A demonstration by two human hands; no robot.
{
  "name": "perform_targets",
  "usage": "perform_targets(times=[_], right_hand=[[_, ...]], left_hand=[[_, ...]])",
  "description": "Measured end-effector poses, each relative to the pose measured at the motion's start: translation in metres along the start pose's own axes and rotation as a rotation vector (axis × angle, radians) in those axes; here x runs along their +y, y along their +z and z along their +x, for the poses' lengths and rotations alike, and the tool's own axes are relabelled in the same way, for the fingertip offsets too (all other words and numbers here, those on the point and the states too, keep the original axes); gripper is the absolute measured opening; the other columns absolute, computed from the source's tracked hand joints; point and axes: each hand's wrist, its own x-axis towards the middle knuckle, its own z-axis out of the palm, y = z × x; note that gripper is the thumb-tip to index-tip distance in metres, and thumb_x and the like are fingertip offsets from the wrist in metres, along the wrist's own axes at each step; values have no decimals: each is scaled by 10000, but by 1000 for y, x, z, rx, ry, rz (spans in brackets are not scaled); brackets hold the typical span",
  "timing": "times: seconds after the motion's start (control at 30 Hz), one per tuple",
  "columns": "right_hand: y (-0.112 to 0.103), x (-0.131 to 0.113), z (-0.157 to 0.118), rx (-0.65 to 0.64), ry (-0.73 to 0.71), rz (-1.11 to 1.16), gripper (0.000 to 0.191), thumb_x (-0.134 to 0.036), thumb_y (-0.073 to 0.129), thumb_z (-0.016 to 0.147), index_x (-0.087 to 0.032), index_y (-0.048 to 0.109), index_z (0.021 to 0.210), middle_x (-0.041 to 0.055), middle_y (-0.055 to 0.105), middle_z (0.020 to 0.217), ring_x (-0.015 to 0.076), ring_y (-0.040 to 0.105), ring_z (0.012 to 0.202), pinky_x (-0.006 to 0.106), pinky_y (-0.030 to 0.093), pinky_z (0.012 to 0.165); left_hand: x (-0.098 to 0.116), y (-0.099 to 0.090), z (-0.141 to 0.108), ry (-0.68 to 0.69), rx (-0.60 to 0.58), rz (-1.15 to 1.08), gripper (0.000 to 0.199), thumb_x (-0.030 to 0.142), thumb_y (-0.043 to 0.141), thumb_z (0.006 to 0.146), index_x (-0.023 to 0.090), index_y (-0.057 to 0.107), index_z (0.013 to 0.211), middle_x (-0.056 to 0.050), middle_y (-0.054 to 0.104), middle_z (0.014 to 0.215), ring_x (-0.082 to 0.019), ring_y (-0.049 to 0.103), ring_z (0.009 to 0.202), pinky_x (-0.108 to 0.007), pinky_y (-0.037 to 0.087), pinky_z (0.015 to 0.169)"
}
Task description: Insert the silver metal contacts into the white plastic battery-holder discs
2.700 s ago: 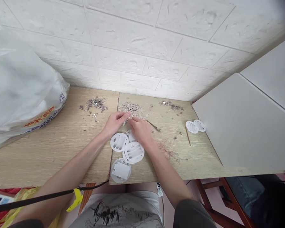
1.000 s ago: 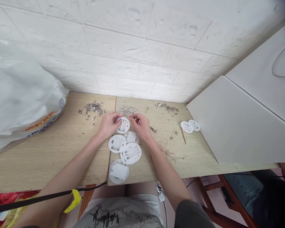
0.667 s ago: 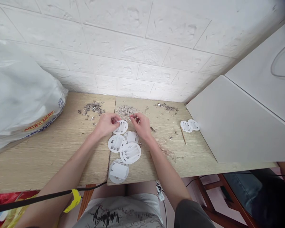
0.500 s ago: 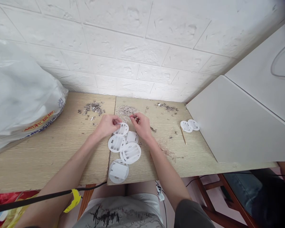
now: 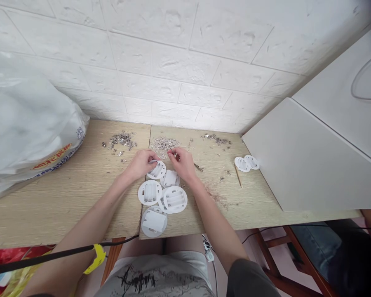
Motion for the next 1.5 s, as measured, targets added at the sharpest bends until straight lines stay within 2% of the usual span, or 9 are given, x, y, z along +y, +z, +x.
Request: perform_targets(times=[0.2,0.5,0.67,0.87,1.17,1.3,1.5], right_hand=[[1,1,0,-29,-3,-27,168,-253,519,903,-180,649,825,24,623,792,142,522,706,258,365,650],[2,-4,-2,-55,-15,-42,163,-229,508,902,-180,632,808,31,630,817,151,540,738,262,378,664],[3,0,-2,-72,23,-70,134,-198,522,883,-176,648,845,51,660,878,169,568,794,283,405,725],[0,5,1,-57,24,-5,231,-139,450,909,-157,680,924,76,687,933,183,607,892,301,433,822],[-6,1,-1,-64,-8,89,308,-223,440,943,-193,679,1135,23,698,767,168,620,763,280,447,736],[-1,5,-1,-64,-82,64,325,-251,439,952,-205,676,1170,21,699,749,166,621,760,274,447,739],[2,10,-9,18,-157,89,348,-290,440,951,-176,684,1172,26,681,712,148,599,660,272,458,739]], left_hand=[[-4,2,3,-4,-9,-16,156,167,592,651,138,718,739,-19,599,663,-144,494,586,-274,399,594],[-4,6,-1,32,44,22,123,155,571,684,149,684,733,-11,574,676,-137,483,586,-271,419,618],[-8,4,0,54,14,-54,126,167,567,679,160,669,752,11,581,644,-124,471,561,-254,407,584],[-10,8,-1,2,109,-181,182,262,564,714,161,657,833,1,627,681,-119,482,543,-243,399,525],[-5,10,-1,-25,187,-234,244,331,570,712,150,644,858,-18,640,692,-128,509,568,-246,393,531],[-7,11,-3,-12,224,-243,237,316,572,707,147,648,855,-20,642,699,-127,507,578,-248,404,553],[-13,14,-10,11,220,-294,248,283,578,701,139,662,884,-37,650,764,-142,540,643,-257,430,598]])
